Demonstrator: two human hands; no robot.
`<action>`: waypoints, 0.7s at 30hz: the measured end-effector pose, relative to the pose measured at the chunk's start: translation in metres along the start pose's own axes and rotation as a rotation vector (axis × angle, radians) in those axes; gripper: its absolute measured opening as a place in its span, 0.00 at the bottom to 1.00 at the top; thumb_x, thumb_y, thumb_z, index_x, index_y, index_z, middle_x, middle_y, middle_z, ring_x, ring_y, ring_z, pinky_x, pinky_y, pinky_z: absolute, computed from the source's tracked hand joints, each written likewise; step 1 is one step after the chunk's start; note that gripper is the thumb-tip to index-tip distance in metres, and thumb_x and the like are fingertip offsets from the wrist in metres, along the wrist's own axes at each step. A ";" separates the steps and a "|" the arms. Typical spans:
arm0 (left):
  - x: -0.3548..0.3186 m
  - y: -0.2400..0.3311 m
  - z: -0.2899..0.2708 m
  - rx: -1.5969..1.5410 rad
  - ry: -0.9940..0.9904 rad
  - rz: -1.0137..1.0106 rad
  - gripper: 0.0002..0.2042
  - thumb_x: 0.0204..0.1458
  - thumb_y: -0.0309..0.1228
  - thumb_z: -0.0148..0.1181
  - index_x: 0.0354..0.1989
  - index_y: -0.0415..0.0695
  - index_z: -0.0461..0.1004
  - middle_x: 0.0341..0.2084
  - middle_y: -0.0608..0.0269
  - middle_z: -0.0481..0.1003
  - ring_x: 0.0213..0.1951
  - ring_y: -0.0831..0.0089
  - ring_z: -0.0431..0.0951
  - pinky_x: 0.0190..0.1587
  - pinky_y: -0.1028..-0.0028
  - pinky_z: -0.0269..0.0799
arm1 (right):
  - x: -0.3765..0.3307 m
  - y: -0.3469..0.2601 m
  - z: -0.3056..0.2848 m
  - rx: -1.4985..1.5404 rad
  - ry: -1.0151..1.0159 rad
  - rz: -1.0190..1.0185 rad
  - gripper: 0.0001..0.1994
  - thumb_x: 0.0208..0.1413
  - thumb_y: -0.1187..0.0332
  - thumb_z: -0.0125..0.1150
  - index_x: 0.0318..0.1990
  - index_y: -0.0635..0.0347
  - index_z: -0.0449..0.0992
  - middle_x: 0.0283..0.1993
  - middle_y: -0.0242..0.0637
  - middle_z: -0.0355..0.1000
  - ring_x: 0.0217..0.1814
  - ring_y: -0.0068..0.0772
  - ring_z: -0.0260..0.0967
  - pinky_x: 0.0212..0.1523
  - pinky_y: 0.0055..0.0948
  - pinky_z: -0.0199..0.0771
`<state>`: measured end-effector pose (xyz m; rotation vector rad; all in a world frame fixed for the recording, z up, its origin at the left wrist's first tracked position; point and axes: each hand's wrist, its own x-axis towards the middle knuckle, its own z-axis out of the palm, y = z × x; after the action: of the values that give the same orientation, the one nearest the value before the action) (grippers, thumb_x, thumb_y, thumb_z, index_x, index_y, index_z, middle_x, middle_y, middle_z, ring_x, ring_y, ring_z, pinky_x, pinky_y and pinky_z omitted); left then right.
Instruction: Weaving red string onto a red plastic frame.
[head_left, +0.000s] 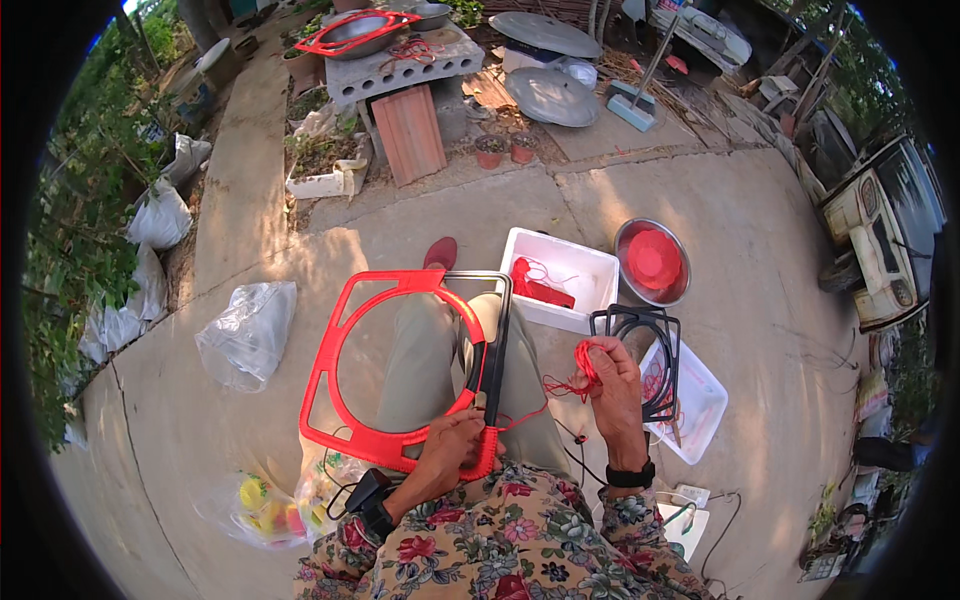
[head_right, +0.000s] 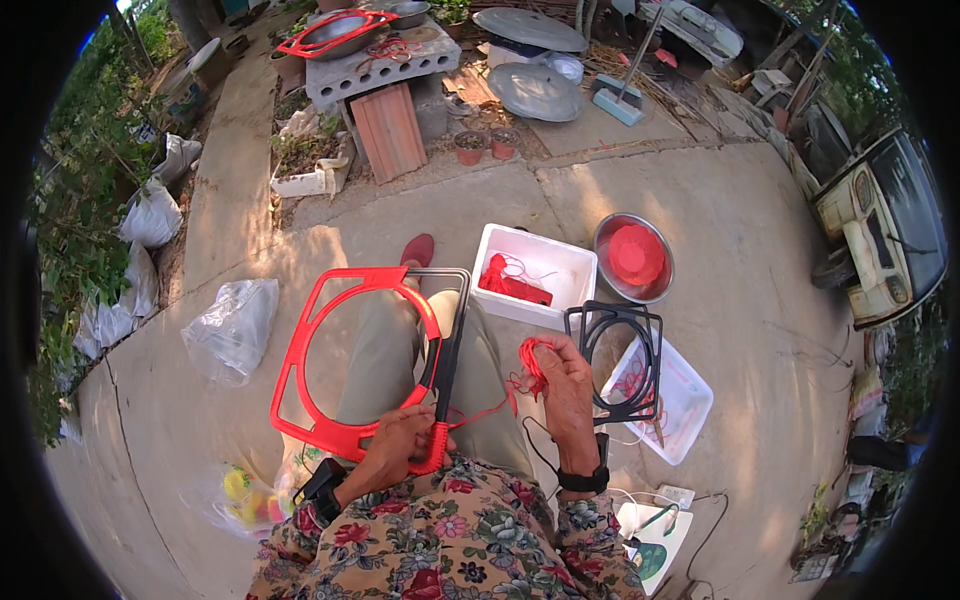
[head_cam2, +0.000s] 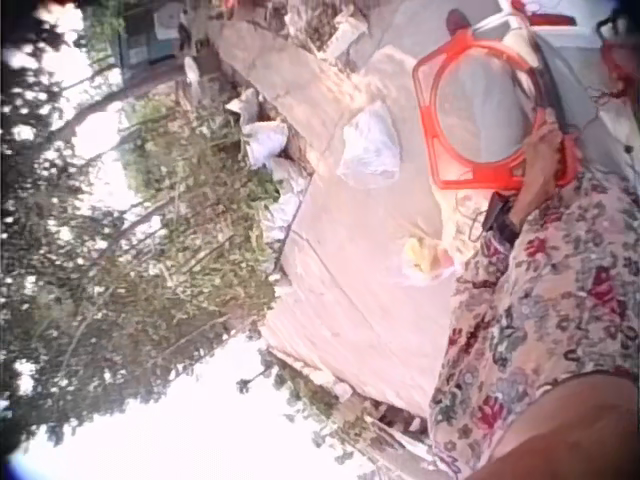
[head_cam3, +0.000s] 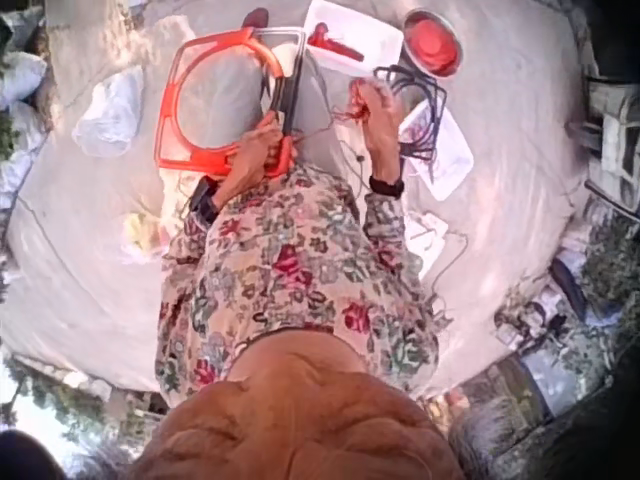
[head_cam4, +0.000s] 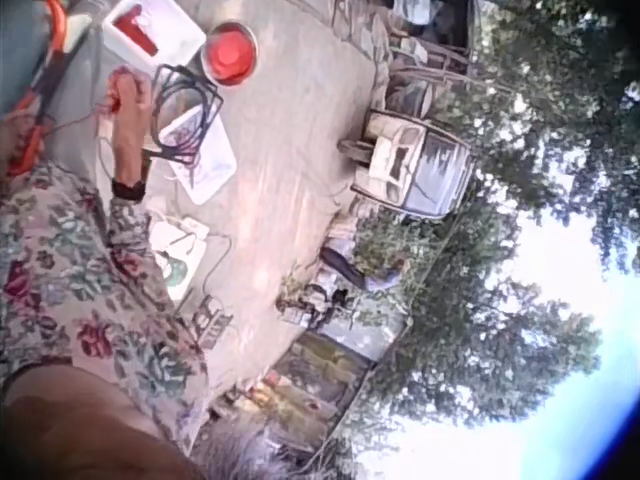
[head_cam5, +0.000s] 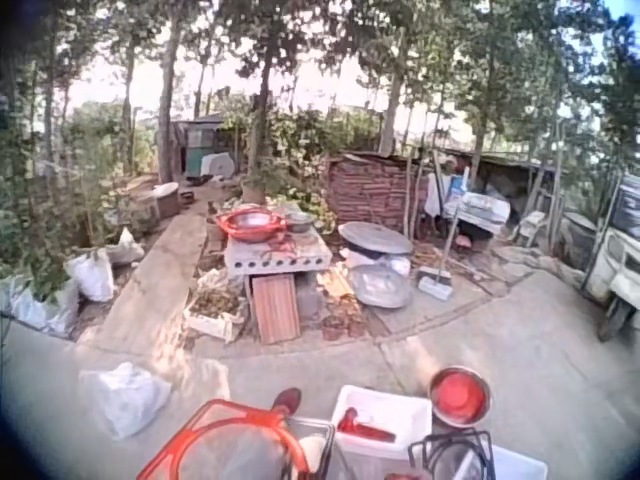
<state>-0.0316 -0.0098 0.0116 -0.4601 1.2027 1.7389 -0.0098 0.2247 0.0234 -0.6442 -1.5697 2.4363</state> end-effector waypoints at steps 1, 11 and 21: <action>0.001 -0.002 0.002 0.010 -0.007 -0.024 0.09 0.58 0.27 0.43 0.45 0.37 0.63 0.26 0.48 0.76 0.22 0.61 0.78 0.24 0.70 0.74 | -0.004 -0.001 -0.001 0.003 0.026 0.007 0.08 0.61 0.68 0.52 0.43 0.62 0.70 0.30 0.32 0.71 0.25 0.19 0.65 0.27 0.21 0.66; -0.011 -0.024 0.002 0.103 0.066 0.226 0.15 0.58 0.25 0.45 0.53 0.34 0.63 0.33 0.49 0.77 0.26 0.62 0.80 0.29 0.71 0.78 | -0.017 0.009 0.043 -0.439 -0.408 0.023 0.09 0.56 0.68 0.61 0.40 0.63 0.72 0.34 0.30 0.75 0.34 0.15 0.69 0.34 0.20 0.69; -0.005 -0.033 0.001 0.191 0.135 0.497 0.17 0.57 0.23 0.51 0.56 0.36 0.63 0.33 0.65 0.75 0.26 0.87 0.70 0.23 0.85 0.64 | -0.008 0.030 0.058 -0.943 -0.737 -0.437 0.05 0.48 0.72 0.58 0.31 0.62 0.70 0.30 0.38 0.68 0.38 0.41 0.66 0.37 0.37 0.66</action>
<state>-0.0009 -0.0085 -0.0010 -0.1715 1.6676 2.0002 -0.0256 0.1613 0.0189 0.5704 -2.7645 1.5546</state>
